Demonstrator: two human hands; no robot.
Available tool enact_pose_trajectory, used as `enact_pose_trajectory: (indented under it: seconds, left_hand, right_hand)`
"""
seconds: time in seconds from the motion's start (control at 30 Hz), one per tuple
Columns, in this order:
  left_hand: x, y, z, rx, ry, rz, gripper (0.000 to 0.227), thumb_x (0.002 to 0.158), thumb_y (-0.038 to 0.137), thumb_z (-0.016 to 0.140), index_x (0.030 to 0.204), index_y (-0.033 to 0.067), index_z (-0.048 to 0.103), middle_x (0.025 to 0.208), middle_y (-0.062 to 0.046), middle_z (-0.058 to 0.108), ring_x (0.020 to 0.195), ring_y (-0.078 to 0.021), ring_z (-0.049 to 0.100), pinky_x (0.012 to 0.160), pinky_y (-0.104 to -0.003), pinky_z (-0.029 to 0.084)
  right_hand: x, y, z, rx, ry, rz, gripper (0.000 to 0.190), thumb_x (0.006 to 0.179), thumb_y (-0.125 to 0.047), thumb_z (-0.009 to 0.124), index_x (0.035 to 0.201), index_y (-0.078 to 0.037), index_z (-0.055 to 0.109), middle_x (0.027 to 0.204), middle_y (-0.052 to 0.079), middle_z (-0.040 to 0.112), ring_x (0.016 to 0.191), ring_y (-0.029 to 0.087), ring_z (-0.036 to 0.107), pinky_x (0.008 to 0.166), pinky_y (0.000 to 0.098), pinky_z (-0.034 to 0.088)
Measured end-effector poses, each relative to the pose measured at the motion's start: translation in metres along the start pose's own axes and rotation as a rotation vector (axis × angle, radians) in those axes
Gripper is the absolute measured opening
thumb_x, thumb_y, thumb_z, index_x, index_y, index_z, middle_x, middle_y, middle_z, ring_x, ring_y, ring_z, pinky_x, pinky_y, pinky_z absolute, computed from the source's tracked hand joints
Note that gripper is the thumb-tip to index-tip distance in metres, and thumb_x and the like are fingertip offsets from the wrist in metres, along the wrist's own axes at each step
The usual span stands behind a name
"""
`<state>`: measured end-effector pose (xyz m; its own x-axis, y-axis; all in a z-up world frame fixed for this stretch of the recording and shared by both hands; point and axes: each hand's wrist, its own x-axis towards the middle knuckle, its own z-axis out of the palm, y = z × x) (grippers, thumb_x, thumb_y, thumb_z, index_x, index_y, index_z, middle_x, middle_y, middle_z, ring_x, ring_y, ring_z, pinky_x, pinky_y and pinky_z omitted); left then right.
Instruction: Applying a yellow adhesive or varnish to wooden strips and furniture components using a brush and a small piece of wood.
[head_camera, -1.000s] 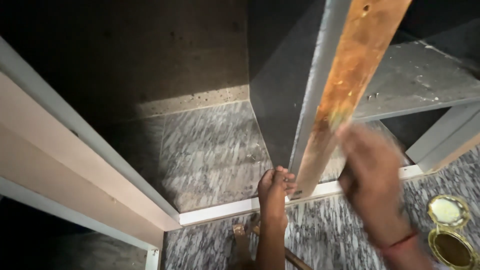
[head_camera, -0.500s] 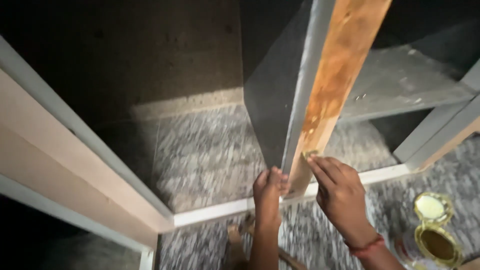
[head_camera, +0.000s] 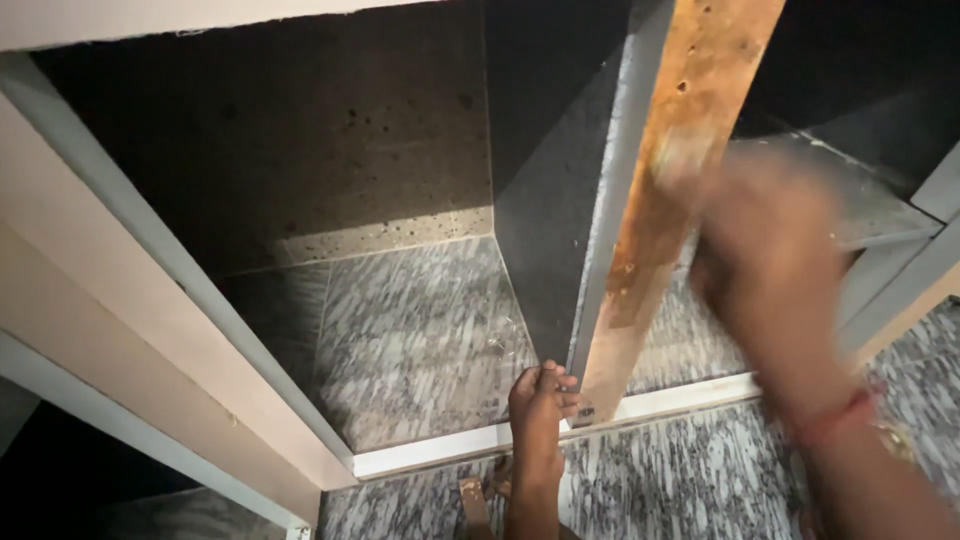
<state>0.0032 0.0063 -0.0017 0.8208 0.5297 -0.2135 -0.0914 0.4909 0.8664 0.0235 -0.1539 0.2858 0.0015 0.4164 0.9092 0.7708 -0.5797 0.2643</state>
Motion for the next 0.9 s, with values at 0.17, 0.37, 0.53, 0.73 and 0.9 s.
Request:
enact_pose_trajectory:
  seconds: [0.17, 0.37, 0.53, 0.73, 0.9]
  left_hand:
    - [-0.002, 0.0, 0.0, -0.01, -0.029, 0.025, 0.029, 0.099, 0.032, 0.06, 0.1, 0.0036, 0.068, 0.084, -0.006, 0.074, 0.067, -0.0127, 0.064, 0.062, -0.028, 0.051]
    - [0.003, -0.008, -0.002, -0.069, -0.037, 0.016, 0.023, 0.099, 0.028, 0.063, 0.102, 0.0054, 0.067, 0.084, -0.006, 0.072, 0.065, -0.0126, 0.062, 0.061, -0.027, 0.049]
    - [0.003, -0.011, -0.003, -0.038, -0.044, 0.009, 0.021, 0.099, 0.025, 0.06, 0.101, 0.0044, 0.066, 0.084, -0.006, 0.072, 0.065, -0.0138, 0.064, 0.06, -0.027, 0.051]
    - [0.0, -0.001, -0.002, -0.025, -0.036, -0.014, 0.021, 0.101, 0.024, 0.059, 0.102, 0.0044, 0.066, 0.085, -0.006, 0.072, 0.066, -0.0139, 0.065, 0.06, -0.027, 0.051]
    - [-0.002, -0.003, -0.002, -0.052, -0.058, 0.008, 0.022, 0.102, 0.025, 0.06, 0.102, 0.0044, 0.065, 0.087, -0.006, 0.072, 0.067, -0.0132, 0.064, 0.063, -0.027, 0.053]
  right_hand:
    - [-0.086, -0.035, 0.018, 0.143, -0.192, 0.155, 0.044, 0.076, 0.008, 0.062, 0.117, -0.002, 0.072, 0.111, 0.014, 0.073, 0.098, 0.035, 0.068, 0.082, 0.0451, 0.051]
    - [-0.036, 0.024, -0.01, 0.041, -0.272, 0.343, 0.015, 0.104, 0.0, 0.062, 0.114, -0.008, 0.071, 0.107, 0.008, 0.067, 0.096, 0.024, 0.062, 0.08, 0.0362, 0.047]
    - [-0.009, 0.026, -0.001, -0.069, 0.045, 0.035, 0.044, 0.092, 0.014, 0.062, 0.132, -0.003, 0.067, 0.121, 0.013, 0.066, 0.112, 0.032, 0.062, 0.096, 0.0396, 0.048]
    - [-0.13, -0.035, 0.04, 0.187, -0.132, 0.222, 0.046, 0.084, 0.014, 0.059, 0.125, -0.003, 0.07, 0.12, 0.016, 0.071, 0.114, 0.034, 0.067, 0.093, 0.0455, 0.052]
    - [-0.159, -0.038, 0.038, 0.155, -0.322, 0.28, 0.046, 0.079, 0.011, 0.06, 0.122, -0.001, 0.07, 0.12, 0.012, 0.072, 0.115, 0.031, 0.067, 0.094, 0.0438, 0.051]
